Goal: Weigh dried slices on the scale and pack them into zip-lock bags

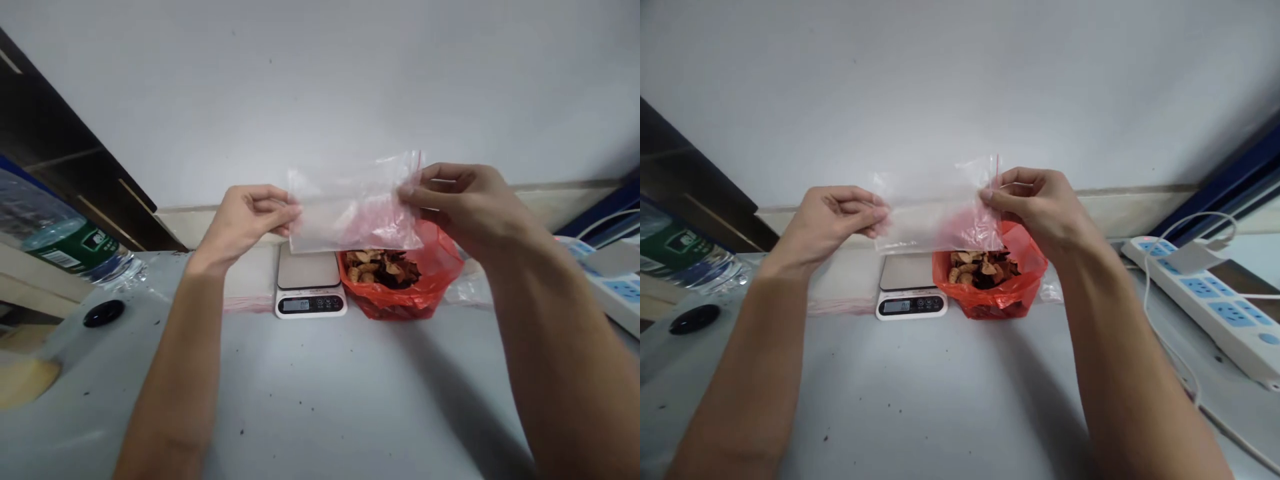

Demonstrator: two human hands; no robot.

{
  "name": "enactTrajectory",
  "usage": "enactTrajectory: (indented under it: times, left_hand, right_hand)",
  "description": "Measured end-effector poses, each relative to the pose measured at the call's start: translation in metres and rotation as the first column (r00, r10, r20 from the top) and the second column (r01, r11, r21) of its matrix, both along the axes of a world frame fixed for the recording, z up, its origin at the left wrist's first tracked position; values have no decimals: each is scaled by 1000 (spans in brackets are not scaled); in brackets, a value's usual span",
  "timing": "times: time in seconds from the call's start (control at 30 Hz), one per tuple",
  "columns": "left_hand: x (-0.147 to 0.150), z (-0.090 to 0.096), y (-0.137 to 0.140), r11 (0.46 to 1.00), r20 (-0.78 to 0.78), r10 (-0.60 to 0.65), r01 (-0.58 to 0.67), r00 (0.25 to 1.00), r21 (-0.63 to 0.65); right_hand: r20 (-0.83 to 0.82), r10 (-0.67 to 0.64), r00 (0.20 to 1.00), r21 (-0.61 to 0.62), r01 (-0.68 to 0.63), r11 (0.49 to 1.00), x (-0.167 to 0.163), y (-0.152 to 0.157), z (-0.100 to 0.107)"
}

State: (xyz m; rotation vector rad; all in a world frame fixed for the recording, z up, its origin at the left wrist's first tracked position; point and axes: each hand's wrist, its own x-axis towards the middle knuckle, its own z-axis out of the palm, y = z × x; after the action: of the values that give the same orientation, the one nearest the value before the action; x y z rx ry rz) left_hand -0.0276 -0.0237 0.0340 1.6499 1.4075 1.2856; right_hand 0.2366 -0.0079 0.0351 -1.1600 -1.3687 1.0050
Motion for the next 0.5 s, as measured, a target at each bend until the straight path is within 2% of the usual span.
enactTrajectory:
  times: [0.07,0.13,0.23,0.3,0.37,0.4,0.43,0.5]
  left_hand:
    - [-27,5,-6,991,-95,-38,26,995,-131]
    - [-57,5,-9,979,-189,9,-47,982,-200]
    - [-98,-5,-11,916,-326,116,-228,938,-329]
    - [-118,-16,-11,847,-359,193,-340,913,-410]
    - [-131,-29,-12,802,-364,179,-350,914,-485]
    - [-135,-35,-13,800,-350,118,-297,929,-521]
    - [-137,-40,-14,820,-350,65,-250,935,-515]
    - [-139,-47,-15,870,-373,21,-201,927,-450]
  right_hand:
    - [-2,-38,999,123,38,992,-17,1,-2]
    - [50,-47,998,301,30,953,-38,3,-5]
    - [231,-18,973,559,-118,820,-78,5,-11]
    - [441,8,897,611,-307,730,-110,1,-17]
    - [686,-1,728,525,-493,694,-143,-7,-26]
    - [801,-8,599,435,-573,695,-158,-13,-32]
    - [889,6,458,329,-648,687,-171,-19,-40]
    - [970,69,233,133,-746,652,-191,-31,-56]
